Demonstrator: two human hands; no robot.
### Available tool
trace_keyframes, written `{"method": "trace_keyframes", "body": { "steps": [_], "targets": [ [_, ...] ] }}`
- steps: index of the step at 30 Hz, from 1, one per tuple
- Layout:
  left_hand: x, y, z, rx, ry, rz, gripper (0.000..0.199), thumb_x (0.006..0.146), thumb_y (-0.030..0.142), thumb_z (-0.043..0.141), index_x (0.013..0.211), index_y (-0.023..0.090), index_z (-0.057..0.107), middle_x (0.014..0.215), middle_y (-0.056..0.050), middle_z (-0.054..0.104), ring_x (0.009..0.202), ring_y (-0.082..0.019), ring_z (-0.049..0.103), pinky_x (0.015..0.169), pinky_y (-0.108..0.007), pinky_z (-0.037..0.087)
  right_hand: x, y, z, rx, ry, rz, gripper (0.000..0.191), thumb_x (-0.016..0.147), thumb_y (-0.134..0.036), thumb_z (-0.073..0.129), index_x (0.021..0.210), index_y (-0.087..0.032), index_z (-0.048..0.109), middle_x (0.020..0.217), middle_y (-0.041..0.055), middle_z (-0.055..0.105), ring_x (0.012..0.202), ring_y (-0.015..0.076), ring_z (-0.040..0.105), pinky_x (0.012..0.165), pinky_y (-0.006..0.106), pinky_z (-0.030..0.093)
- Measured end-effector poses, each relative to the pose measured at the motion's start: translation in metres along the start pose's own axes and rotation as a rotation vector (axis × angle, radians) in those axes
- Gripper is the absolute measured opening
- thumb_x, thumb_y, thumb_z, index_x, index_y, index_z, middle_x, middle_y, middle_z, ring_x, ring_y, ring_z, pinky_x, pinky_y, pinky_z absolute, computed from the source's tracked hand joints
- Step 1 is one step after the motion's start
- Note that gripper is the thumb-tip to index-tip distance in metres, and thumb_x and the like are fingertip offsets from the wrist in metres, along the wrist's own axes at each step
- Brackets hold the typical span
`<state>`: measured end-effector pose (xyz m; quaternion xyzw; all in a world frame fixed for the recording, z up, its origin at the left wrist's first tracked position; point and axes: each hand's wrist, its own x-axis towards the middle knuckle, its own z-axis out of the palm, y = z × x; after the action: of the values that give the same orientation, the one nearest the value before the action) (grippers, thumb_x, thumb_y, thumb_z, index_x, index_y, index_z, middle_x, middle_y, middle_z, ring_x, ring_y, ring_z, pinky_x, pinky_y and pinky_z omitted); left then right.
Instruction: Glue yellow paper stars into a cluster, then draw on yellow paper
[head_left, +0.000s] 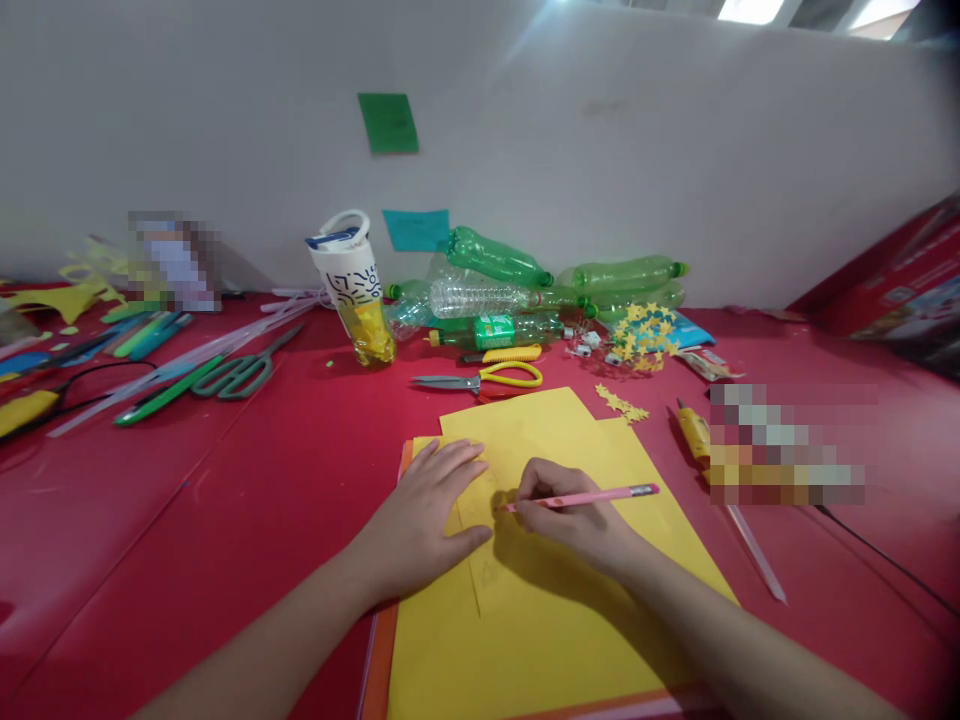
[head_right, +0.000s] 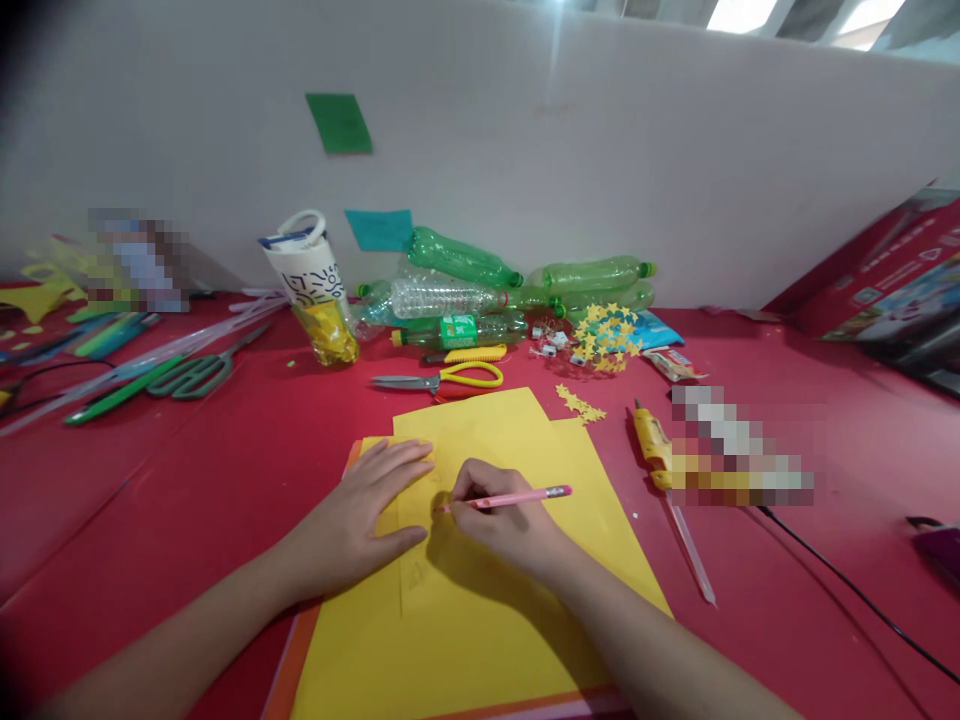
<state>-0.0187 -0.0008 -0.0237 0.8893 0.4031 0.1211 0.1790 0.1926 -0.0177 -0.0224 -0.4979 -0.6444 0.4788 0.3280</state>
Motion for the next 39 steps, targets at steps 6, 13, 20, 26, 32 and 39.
{"method": "trace_keyframes", "body": {
  "steps": [6,13,20,26,32,39],
  "targets": [
    [0.0007,0.0005,-0.0001,0.006,-0.004,-0.006,0.056,0.081,0.049,0.051,0.130,0.024,0.041,0.144,-0.004,0.033,0.133,-0.023,0.023,0.112,-0.046,0.014,0.0023,0.0044,0.0031,-0.005,0.055,0.029,0.009,0.078,-0.018,0.051,0.069,-0.018,0.049,0.059,-0.0038,0.052,0.050,0.0087,0.042,0.046,0.020,0.030],
    [0.0009,0.0012,-0.0014,0.021,-0.018,-0.002,0.054,0.081,0.047,0.050,0.130,0.026,0.042,0.145,-0.003,0.032,0.133,-0.023,0.023,0.112,-0.046,0.013,0.0033,0.0087,0.0045,0.056,0.060,0.020,0.011,0.082,-0.023,0.050,0.072,-0.019,0.048,0.058,-0.0039,0.051,0.046,0.0085,0.043,0.043,0.020,0.031],
    [0.0012,0.0025,-0.0032,0.020,-0.016,-0.003,0.052,0.081,0.047,0.051,0.128,0.027,0.045,0.144,-0.003,0.033,0.133,-0.023,0.025,0.112,-0.046,0.013,0.0038,0.0065,0.0037,0.009,0.078,0.000,0.009,0.079,-0.018,0.049,0.070,-0.019,0.047,0.057,-0.0046,0.051,0.047,0.0084,0.042,0.043,0.020,0.029],
    [0.0016,0.0016,-0.0028,0.003,-0.006,-0.002,0.052,0.081,0.047,0.052,0.128,0.028,0.046,0.144,-0.004,0.034,0.132,-0.025,0.026,0.111,-0.048,0.014,0.0041,0.0059,0.0008,-0.057,0.102,-0.038,0.011,0.070,-0.012,0.050,0.063,-0.019,0.045,0.055,-0.0053,0.046,0.051,0.0086,0.039,0.045,0.020,0.027],
    [0.0006,0.0014,-0.0019,-0.022,0.013,0.002,0.052,0.080,0.047,0.053,0.128,0.028,0.046,0.143,-0.004,0.036,0.131,-0.026,0.028,0.110,-0.048,0.016,0.0031,0.0033,-0.0027,-0.008,0.056,-0.048,0.011,0.067,-0.011,0.049,0.062,-0.019,0.043,0.054,-0.0058,0.042,0.050,0.0084,0.034,0.045,0.020,0.025],
    [0.0006,0.0018,-0.0025,-0.019,0.014,-0.001,0.052,0.080,0.048,0.053,0.128,0.028,0.047,0.143,-0.004,0.036,0.131,-0.026,0.028,0.111,-0.047,0.016,0.0023,0.0035,-0.0017,-0.016,0.060,-0.047,0.011,0.068,-0.012,0.049,0.062,-0.019,0.043,0.053,-0.0059,0.043,0.050,0.0085,0.035,0.045,0.020,0.025]
  ]
}}
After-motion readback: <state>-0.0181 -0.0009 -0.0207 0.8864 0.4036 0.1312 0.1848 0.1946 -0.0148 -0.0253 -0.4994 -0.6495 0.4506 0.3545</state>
